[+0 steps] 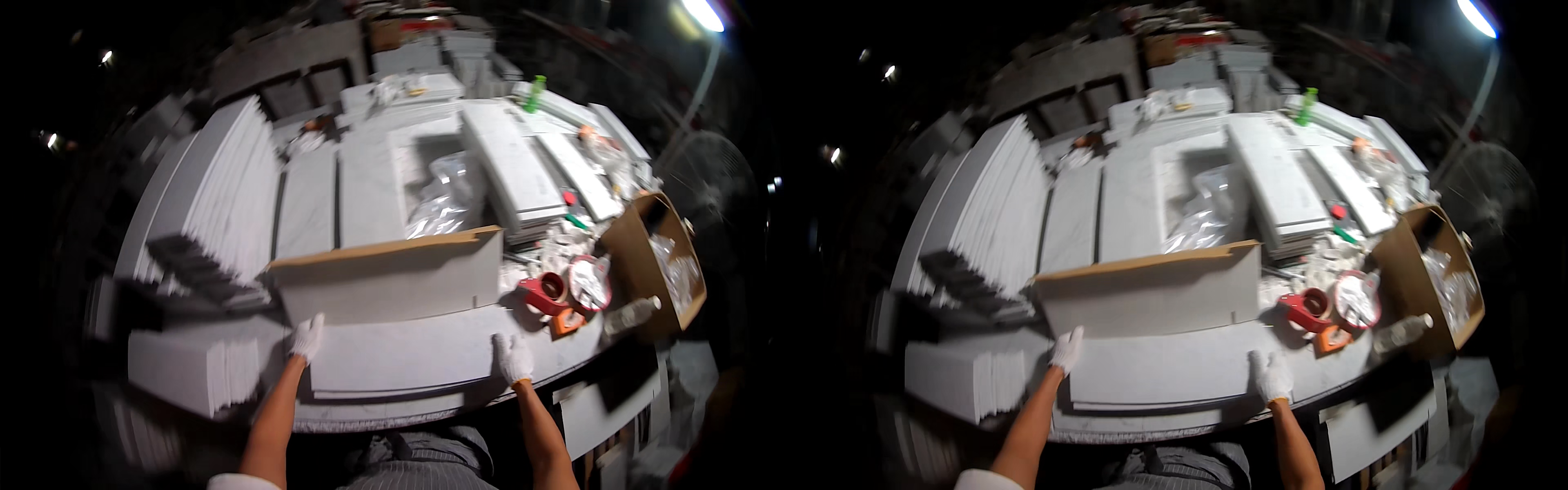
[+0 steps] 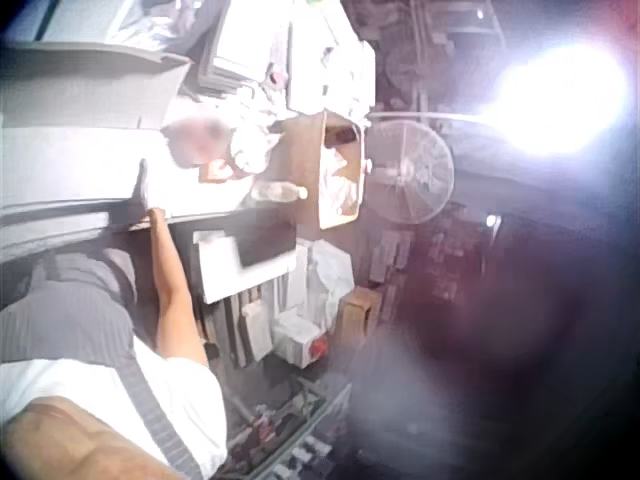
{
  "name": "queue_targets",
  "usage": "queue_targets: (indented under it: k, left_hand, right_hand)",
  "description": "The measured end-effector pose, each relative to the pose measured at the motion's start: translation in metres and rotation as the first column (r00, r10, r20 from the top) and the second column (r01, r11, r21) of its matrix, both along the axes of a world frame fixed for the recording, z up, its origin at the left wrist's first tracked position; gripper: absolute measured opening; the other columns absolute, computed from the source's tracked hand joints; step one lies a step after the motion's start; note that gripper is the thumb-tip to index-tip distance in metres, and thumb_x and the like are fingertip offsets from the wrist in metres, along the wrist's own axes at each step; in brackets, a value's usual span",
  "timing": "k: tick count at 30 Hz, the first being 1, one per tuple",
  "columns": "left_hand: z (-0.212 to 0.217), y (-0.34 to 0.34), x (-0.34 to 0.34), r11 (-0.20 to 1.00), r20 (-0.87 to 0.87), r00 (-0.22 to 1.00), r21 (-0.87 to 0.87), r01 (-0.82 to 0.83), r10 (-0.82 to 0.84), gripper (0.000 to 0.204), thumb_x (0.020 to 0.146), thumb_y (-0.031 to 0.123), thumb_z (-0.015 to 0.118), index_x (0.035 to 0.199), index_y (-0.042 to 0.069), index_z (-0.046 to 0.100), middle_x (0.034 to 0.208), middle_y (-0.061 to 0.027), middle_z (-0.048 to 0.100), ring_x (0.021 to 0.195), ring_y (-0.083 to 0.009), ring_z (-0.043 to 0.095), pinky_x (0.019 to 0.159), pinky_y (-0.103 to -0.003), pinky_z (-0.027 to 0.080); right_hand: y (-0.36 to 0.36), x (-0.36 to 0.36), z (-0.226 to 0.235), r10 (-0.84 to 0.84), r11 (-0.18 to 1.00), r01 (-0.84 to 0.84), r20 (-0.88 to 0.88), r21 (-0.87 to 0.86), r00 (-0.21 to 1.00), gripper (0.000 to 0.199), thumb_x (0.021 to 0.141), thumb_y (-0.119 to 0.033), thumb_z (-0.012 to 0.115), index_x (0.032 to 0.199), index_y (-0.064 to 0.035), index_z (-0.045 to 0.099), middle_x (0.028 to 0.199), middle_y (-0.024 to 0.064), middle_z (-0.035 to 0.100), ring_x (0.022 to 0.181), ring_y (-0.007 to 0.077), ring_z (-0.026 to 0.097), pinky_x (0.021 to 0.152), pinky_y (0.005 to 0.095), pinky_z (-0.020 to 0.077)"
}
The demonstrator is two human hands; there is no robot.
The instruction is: The person wraps individual white rectangular tiles in plastic bags at a workbench. They pick up a tile, place it into a plastic bag, smooth the bag around the tile, and set the wrapped tile aside. The process is repeated for multiple tiles.
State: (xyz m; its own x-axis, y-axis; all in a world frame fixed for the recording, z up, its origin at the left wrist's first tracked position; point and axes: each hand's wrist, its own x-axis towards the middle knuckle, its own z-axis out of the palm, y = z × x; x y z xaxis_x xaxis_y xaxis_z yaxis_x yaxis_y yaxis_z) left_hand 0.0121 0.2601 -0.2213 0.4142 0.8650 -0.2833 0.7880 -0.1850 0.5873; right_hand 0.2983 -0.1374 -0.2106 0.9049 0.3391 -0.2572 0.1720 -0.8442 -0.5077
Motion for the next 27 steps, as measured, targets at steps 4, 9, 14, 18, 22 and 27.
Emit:
queue_targets:
  k: [4,9,14,18,22,27]
  left_hand:
    - [0.008,-0.025,-0.037,0.994,-0.082,0.993,0.076,-0.073,0.079,0.065,0.094,0.059,0.044,0.088,-0.001,0.068,0.086,-0.0283,0.065,0.086,-0.0433,0.066,0.074,-0.048,0.048]
    - [0.013,-0.071,-0.065,0.991,-0.119,0.989,-0.083,-0.102,0.092,0.063,0.094,0.058,0.043,0.087,0.001,0.068,0.084,-0.0277,0.065,0.084,-0.0443,0.064,0.071,-0.05,0.047]
    - [0.005,-0.119,-0.107,0.983,-0.06,0.984,-0.075,-0.17,0.166,0.062,0.095,0.056,0.043,0.086,-0.001,0.066,0.083,-0.0274,0.064,0.083,-0.0432,0.064,0.07,-0.049,0.046]
    - [0.01,-0.139,-0.121,0.945,0.08,0.945,-0.111,-0.309,0.318,0.054,0.096,0.05,0.05,0.091,-0.001,0.064,0.083,-0.0231,0.066,0.08,-0.0362,0.063,0.072,-0.045,0.046]
    - [0.021,-0.174,-0.129,0.854,0.123,0.847,-0.014,-0.519,0.517,0.044,0.094,0.044,0.06,0.093,-0.001,0.058,0.087,-0.0143,0.063,0.08,-0.0251,0.059,0.075,-0.04,0.047]
    - [0.042,-0.22,-0.155,0.349,-0.023,0.682,-0.846,-0.403,0.731,0.068,0.092,0.065,0.052,0.127,0.007,0.054,0.12,-0.0095,0.062,0.114,-0.0259,0.058,0.095,-0.053,0.047]
  right_hand:
    - [0.001,0.001,-0.027,0.069,0.994,-0.077,0.1,0.075,0.993,0.059,0.097,-0.052,0.048,0.101,0.0041,0.063,0.096,0.0294,0.064,0.094,0.0482,0.059,0.082,0.0514,0.0459]
    - [-0.014,0.016,-0.029,0.18,0.984,-0.179,0.121,-0.011,0.976,0.059,0.097,-0.051,0.047,0.105,0.0046,0.064,0.102,0.0298,0.064,0.099,0.0473,0.058,0.086,0.0506,0.0456]
    - [-0.001,0.015,0.007,0.262,0.965,-0.263,0.038,0.025,0.964,0.051,0.097,-0.046,0.052,0.105,0.0023,0.066,0.099,0.027,0.065,0.097,0.0431,0.06,0.084,0.0472,0.0467]
    - [-0.007,0.023,-0.017,0.291,0.952,-0.295,0.058,0.084,0.955,0.045,0.097,-0.044,0.053,0.097,-0.0017,0.068,0.089,0.0223,0.066,0.088,0.0407,0.061,0.077,0.0469,0.0471]
    - [-0.011,0.024,-0.015,0.277,0.958,-0.282,0.093,0.046,0.956,0.054,0.096,-0.047,0.054,0.103,0.0054,0.063,0.096,0.0286,0.063,0.093,0.0448,0.06,0.081,0.047,0.0464]
    - [-0.007,0.023,-0.013,0.27,0.96,-0.269,0.002,0.077,0.963,0.045,0.096,-0.044,0.055,0.097,0.0007,0.062,0.092,0.0268,0.061,0.089,0.0443,0.059,0.076,0.0479,0.0456]
